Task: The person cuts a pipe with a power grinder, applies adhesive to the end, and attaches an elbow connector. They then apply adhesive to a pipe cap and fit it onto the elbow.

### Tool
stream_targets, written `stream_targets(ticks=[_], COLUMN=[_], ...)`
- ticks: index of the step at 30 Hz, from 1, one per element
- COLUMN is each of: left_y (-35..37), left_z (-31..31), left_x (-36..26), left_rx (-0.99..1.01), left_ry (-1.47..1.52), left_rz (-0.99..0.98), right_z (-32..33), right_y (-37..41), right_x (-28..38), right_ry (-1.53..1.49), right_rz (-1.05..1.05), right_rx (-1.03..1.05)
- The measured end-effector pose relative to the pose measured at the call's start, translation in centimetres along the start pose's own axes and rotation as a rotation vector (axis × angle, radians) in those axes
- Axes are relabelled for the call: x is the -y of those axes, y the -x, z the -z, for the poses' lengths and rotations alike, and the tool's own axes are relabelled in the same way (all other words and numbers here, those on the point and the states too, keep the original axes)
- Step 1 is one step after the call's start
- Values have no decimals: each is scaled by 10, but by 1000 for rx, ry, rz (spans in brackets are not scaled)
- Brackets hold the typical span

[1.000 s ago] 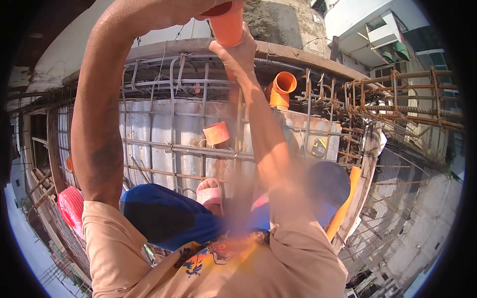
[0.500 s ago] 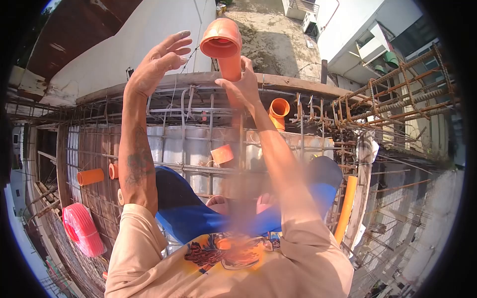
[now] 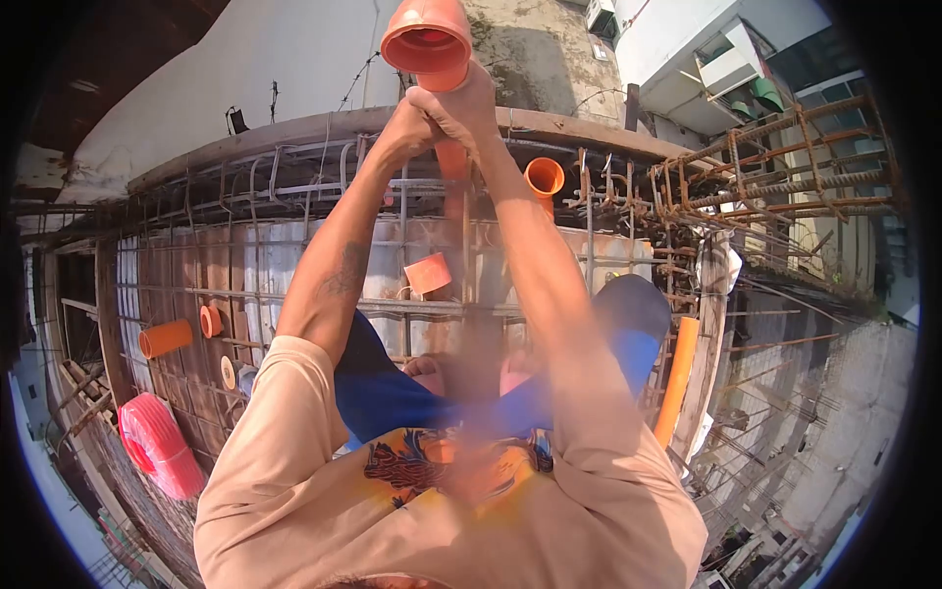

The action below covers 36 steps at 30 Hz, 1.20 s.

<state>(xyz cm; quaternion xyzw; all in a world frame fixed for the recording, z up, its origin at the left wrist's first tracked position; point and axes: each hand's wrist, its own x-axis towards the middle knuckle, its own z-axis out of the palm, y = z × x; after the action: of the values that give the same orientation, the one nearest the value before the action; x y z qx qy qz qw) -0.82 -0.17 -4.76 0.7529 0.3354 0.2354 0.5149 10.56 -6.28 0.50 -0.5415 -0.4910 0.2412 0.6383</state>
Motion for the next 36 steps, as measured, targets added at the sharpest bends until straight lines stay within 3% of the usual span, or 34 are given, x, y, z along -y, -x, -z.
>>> stream_targets(ticks=[1,4,7,11,14,19,22,25,36], left_y=[9,11,16,14,12,19,31,15,-6], left_z=[-7,-12,-15,-16,-14,-15,-17,-17,-18], left_x=[-18,-24,-18,-19,-9,4,-22,-30,9], left_rx=[-156,-199,-267,-256,-235,-39,-170,-266,-217], left_ry=[-80,-183,-56,-176,-150,-169,-134,0,113], left_rz=[19,2,-61,-4,-68,260,100,66,-46], right_z=[1,9,9,14,11,6,5,0,-5], right_y=[-2,-4,-7,-10,-6,-1,-1,-4,4], right_x=[-1,-1,-3,-20,-18,0,3,-2,6], right_ry=[-1,85,105,161,106,23,25,42,54], right_rz=[13,56,74,101,78,-2,-22,-53,-65], right_rx=[14,20,61,130,90,64,9,-17,-99])
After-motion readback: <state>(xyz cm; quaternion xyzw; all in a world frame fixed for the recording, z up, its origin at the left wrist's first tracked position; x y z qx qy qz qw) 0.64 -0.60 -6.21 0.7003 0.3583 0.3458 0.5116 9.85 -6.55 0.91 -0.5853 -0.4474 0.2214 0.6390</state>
